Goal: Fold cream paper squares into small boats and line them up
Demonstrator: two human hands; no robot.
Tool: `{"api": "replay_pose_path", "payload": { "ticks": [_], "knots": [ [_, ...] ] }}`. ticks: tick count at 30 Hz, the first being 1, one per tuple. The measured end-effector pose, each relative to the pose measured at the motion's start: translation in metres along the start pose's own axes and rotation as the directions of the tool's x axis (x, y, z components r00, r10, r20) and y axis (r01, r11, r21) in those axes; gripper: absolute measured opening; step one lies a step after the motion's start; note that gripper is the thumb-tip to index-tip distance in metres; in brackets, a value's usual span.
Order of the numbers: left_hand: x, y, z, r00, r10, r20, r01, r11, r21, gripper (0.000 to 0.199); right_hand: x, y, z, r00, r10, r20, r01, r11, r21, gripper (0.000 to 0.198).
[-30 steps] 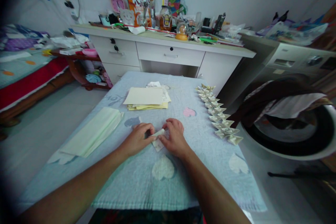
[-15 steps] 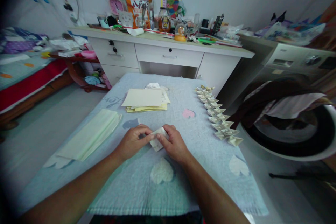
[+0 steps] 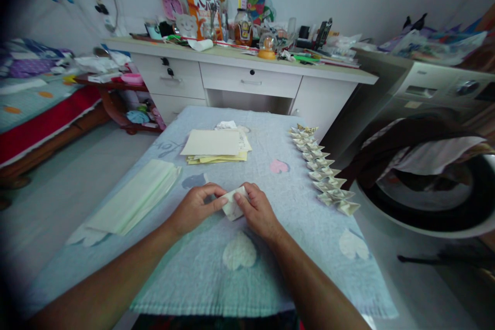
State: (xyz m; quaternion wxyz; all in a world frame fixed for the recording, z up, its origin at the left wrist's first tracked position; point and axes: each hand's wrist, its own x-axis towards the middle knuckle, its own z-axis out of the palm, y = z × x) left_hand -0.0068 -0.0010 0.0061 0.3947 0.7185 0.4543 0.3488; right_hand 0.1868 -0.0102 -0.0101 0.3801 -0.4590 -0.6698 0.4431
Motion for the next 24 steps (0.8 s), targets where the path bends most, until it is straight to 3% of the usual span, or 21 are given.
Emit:
{"api": "replay_pose_path", "payload": {
  "ticks": [10, 17, 20, 24],
  "knots": [
    [-0.0016, 0.0014, 0.0031, 0.997, 0.023, -0.073, -0.023, 1.000, 0.000, 0.023, -0.0005, -0.0050, 0.0010, 1.000, -0.009, 0.018, 0.008, 0.999, 0.040, 0.030],
    [-0.0013, 0.0009, 0.0075, 0.999, 0.007, -0.048, -0.008, 1.000, -0.025, 0.016, 0.0008, -0.0083, 0.0020, 0.999, -0.045, -0.014, 0.043, 0.997, -0.069, 0.029],
    [-0.0007, -0.0001, 0.0082, 1.000, -0.017, -0.015, 0.016, 0.998, -0.059, 0.016, 0.0008, -0.0090, 0.0025, 0.998, -0.065, -0.006, 0.064, 0.991, -0.116, 0.028],
    [0.0008, -0.0024, 0.0056, 0.998, -0.039, -0.053, 0.030, 0.988, -0.151, 0.016, 0.0008, -0.0066, 0.0035, 0.998, -0.068, -0.017, 0.066, 0.992, -0.106, 0.021]
  ]
}}
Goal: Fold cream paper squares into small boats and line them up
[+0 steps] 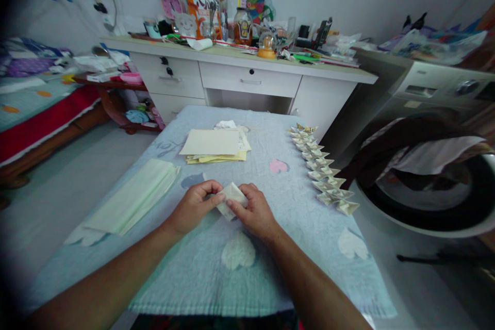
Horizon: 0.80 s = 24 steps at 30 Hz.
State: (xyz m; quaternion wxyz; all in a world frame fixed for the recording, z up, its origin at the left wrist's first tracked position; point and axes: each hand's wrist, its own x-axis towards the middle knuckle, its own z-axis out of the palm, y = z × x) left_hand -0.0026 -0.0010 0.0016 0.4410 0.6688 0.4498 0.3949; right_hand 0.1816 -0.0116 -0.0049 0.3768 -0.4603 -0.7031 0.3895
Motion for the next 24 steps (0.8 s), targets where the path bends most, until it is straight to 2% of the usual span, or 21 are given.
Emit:
{"api": "replay_pose_path", "payload": {
  "ticks": [7, 12, 20, 24],
  "knots": [
    [0.002, 0.003, 0.001, 0.999, 0.021, 0.024, -0.019, 0.998, -0.052, 0.014, 0.001, -0.001, 0.002, 0.998, -0.027, 0.064, 0.024, 0.999, 0.046, 0.024],
    [0.001, 0.005, 0.003, 0.998, -0.019, 0.061, 0.022, 0.998, -0.054, 0.016, 0.000, -0.002, 0.000, 0.994, -0.043, 0.103, 0.039, 0.998, 0.045, 0.028],
    [0.002, -0.004, 0.002, 0.994, -0.107, 0.037, 0.113, 0.958, -0.263, 0.022, 0.001, -0.003, -0.012, 0.999, -0.044, 0.009, 0.043, 0.996, 0.075, 0.030],
    [0.002, -0.002, 0.002, 0.984, -0.178, 0.012, 0.169, 0.905, -0.390, 0.023, 0.001, 0.001, -0.019, 1.000, 0.009, -0.023, -0.006, 0.990, 0.144, 0.029]
  ]
}}
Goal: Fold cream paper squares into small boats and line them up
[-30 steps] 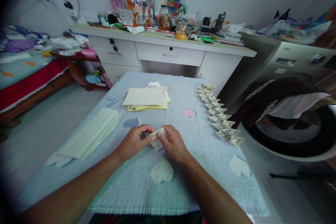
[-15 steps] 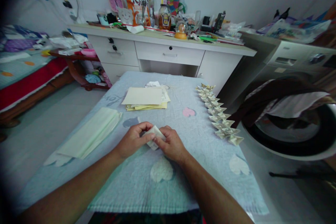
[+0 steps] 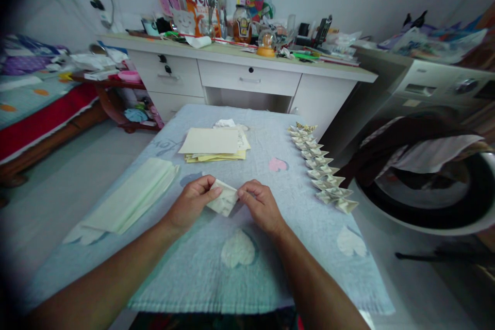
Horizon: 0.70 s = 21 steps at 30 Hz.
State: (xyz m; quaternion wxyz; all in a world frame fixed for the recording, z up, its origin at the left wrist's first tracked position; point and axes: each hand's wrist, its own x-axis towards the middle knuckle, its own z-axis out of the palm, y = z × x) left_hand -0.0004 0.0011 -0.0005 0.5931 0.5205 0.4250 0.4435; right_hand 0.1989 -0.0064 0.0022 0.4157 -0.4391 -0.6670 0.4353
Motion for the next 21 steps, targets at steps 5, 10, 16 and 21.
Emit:
{"api": "replay_pose_path", "payload": {
  "ticks": [5, 10, 16, 21],
  "knots": [
    [0.003, -0.001, -0.005, 0.996, -0.032, -0.083, 0.021, 0.990, -0.137, 0.023, 0.001, -0.002, 0.002, 0.998, 0.006, -0.065, -0.002, 0.998, 0.059, 0.023],
    [0.004, -0.011, 0.004, 0.998, 0.002, -0.056, -0.015, 0.970, -0.243, 0.019, 0.003, 0.000, 0.023, 0.999, -0.052, -0.007, 0.053, 0.995, 0.080, 0.030],
    [0.002, -0.009, 0.008, 1.000, -0.010, 0.030, 0.014, 0.992, -0.127, 0.021, 0.004, 0.008, 0.025, 1.000, 0.005, -0.017, -0.003, 0.995, 0.100, 0.021],
    [0.002, -0.003, 0.001, 0.985, -0.016, 0.174, 0.015, 1.000, 0.006, 0.020, 0.003, 0.003, 0.019, 0.997, 0.076, 0.002, -0.074, 0.972, 0.222, 0.024]
  ]
}}
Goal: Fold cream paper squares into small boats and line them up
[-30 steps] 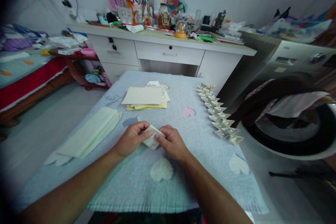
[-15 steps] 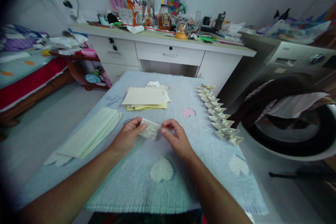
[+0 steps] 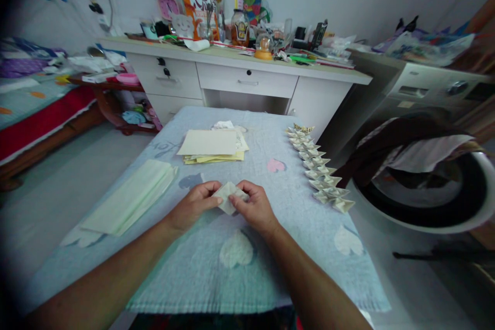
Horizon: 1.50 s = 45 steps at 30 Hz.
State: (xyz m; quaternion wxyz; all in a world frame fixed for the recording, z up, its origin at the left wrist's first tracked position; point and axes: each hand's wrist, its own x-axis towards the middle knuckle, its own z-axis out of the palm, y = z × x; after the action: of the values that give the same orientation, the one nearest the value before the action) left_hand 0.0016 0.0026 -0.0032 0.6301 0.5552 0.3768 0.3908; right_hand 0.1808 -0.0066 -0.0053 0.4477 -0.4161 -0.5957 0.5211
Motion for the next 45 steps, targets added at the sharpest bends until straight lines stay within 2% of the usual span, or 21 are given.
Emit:
{"api": "replay_pose_path", "payload": {
  "ticks": [2, 5, 6, 8, 11, 14, 16, 18, 20, 23, 25, 28, 33, 39, 42, 45],
  "knots": [
    [0.000, 0.001, -0.001, 1.000, 0.024, 0.011, -0.024, 0.999, 0.024, 0.021, 0.001, -0.001, 0.001, 1.000, 0.012, -0.029, -0.009, 0.996, 0.087, 0.029],
    [0.000, -0.001, 0.000, 0.995, 0.073, -0.066, -0.070, 0.997, 0.039, 0.022, 0.002, 0.002, 0.003, 0.995, -0.016, -0.097, 0.034, 0.983, 0.183, 0.057],
    [0.000, -0.001, 0.001, 0.993, 0.066, -0.095, -0.064, 0.998, 0.030, 0.022, 0.003, 0.004, 0.004, 0.995, -0.020, -0.097, 0.038, 0.980, 0.194, 0.059],
    [0.000, -0.003, 0.003, 0.992, 0.024, -0.127, -0.024, 1.000, -0.001, 0.022, 0.003, 0.006, 0.003, 0.997, -0.031, -0.069, 0.043, 0.985, 0.169, 0.046],
    [0.001, -0.004, 0.006, 0.992, -0.010, -0.125, 0.005, 0.999, -0.034, 0.018, 0.001, 0.006, 0.001, 0.991, -0.124, -0.056, 0.124, 0.992, -0.002, 0.020],
    [0.002, -0.005, 0.008, 0.990, -0.003, -0.140, -0.002, 0.999, -0.034, 0.015, -0.001, 0.001, -0.001, 0.961, -0.272, -0.060, 0.253, 0.942, -0.219, 0.010],
    [0.001, -0.005, 0.008, 0.986, 0.015, -0.164, -0.014, 1.000, 0.009, 0.021, -0.002, -0.001, -0.002, 0.937, -0.349, -0.027, 0.319, 0.883, -0.345, 0.007],
    [0.000, -0.004, 0.007, 0.977, 0.102, -0.188, -0.079, 0.989, 0.125, 0.028, -0.001, 0.001, -0.003, 0.913, -0.408, 0.030, 0.374, 0.802, -0.466, 0.011],
    [-0.001, -0.003, 0.005, 0.953, 0.248, -0.175, -0.186, 0.933, 0.309, 0.025, -0.001, 0.005, -0.004, 0.899, -0.431, 0.084, 0.397, 0.716, -0.575, 0.014],
    [-0.002, -0.002, 0.002, 0.916, 0.392, -0.085, -0.285, 0.784, 0.551, 0.015, 0.000, 0.011, -0.005, 0.899, -0.420, 0.124, 0.382, 0.612, -0.692, 0.014],
    [-0.003, -0.002, 0.001, 0.915, 0.402, -0.029, -0.297, 0.721, 0.626, 0.018, 0.000, 0.013, -0.005, 0.903, -0.403, 0.153, 0.375, 0.558, -0.740, 0.016],
    [-0.003, -0.006, -0.001, 0.932, 0.361, 0.028, -0.281, 0.672, 0.685, 0.024, 0.000, 0.013, -0.005, 0.922, -0.326, 0.209, 0.358, 0.512, -0.781, 0.019],
    [-0.004, -0.009, -0.007, 0.956, 0.272, 0.111, -0.256, 0.582, 0.772, 0.026, -0.001, 0.010, -0.006, 0.938, -0.165, 0.304, 0.345, 0.512, -0.787, 0.020],
    [-0.008, -0.001, -0.009, 0.940, 0.285, 0.188, -0.302, 0.439, 0.846, 0.020, -0.002, 0.009, -0.009, 0.936, -0.123, 0.329, 0.343, 0.527, -0.778, 0.020],
    [-0.010, 0.001, -0.005, 0.930, 0.289, 0.228, -0.338, 0.427, 0.838, 0.023, -0.002, 0.009, -0.008, 0.936, -0.127, 0.329, 0.344, 0.529, -0.776, 0.019],
    [-0.010, -0.002, -0.001, 0.926, 0.272, 0.260, -0.359, 0.432, 0.827, 0.006, -0.001, 0.009, -0.008, 0.937, -0.123, 0.326, 0.338, 0.547, -0.766, 0.020]
  ]
}}
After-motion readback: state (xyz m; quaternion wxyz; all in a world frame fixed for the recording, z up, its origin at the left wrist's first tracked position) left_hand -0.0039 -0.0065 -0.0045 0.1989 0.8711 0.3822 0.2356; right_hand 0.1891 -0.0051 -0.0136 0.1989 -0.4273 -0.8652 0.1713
